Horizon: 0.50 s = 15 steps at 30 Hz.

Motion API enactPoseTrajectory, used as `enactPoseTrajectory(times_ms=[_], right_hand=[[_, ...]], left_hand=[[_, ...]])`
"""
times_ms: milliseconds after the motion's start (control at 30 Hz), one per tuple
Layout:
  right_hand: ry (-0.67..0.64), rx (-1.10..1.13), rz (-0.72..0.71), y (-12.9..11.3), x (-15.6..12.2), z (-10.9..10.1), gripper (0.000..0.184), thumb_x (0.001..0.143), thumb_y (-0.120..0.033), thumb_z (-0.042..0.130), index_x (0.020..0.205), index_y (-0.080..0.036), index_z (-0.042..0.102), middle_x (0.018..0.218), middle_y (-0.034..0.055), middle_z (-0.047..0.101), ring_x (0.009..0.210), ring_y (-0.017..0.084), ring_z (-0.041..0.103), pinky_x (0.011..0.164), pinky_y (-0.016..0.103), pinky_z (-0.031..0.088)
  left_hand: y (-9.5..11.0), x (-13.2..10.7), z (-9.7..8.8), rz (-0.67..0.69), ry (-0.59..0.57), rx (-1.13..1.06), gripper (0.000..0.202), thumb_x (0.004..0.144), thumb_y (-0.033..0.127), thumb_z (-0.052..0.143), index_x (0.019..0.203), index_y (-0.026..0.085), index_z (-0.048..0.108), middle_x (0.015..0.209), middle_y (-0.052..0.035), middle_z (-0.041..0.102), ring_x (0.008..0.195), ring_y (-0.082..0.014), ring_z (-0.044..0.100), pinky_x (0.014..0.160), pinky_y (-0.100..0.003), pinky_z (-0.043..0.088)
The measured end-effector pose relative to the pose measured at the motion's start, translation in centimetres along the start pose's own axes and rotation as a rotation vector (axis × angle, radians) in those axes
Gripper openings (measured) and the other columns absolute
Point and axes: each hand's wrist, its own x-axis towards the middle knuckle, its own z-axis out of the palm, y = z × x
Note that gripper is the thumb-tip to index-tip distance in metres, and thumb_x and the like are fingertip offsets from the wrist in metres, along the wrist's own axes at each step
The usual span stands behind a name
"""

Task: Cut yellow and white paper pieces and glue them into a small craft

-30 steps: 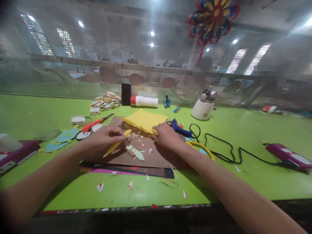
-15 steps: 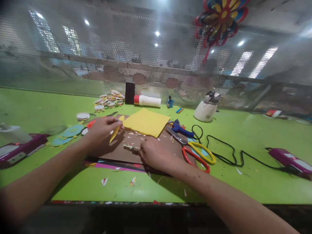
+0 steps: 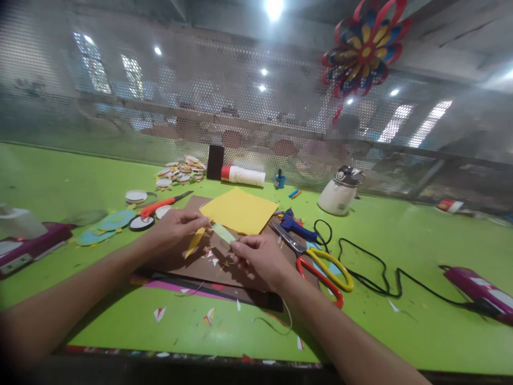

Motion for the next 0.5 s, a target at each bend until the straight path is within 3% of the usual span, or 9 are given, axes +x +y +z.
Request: enactPoseTrajectory(times_ms=[100,233,500], right_hand=[[-0.038,0.115,0.06,0.17,-0.1,-0.05,0.039,0.068,-0.053,0.071,0.063,-0.015,0.062,0.052,-0.003,0.056,0.045,0.008,0.047,0.047,0.023,0.038],[-0.066,0.192,0.098,0.64,-0.13,0.01,0.035,0.066,-0.048,0.076,0.064,-0.014,0.065,0.054,-0.0022,0.058,0.046,0.006,0.048,0.045,0.019,0.036],[-0.12,0.313,0.162,0.65,-0.32,0.42,0.029,0.058,-0.039,0.084,0.068,-0.014,0.072,0.055,-0.0018,0.061,0.049,0.005,0.053,0.05,0.017,0.042]], left_hand=[[0.66,-0.27,-0.01,0.028,-0.008,-0.12,0.039,0.087,0.046,0.045,0.074,0.015,0.066,0.08,-0.006,0.066,0.077,-0.0195,0.059,0.071,-0.03,0.046],[0.67,-0.24,-0.12,0.091,-0.052,-0.09,0.044,0.087,0.048,0.045,0.069,0.014,0.065,0.073,-0.0038,0.061,0.073,-0.0178,0.056,0.07,-0.03,0.043],[0.94,-0.57,0.25,0.063,-0.064,-0.211,0.026,0.081,0.034,0.057,0.068,0.012,0.063,0.071,-0.0022,0.056,0.068,-0.0145,0.053,0.064,-0.027,0.041]])
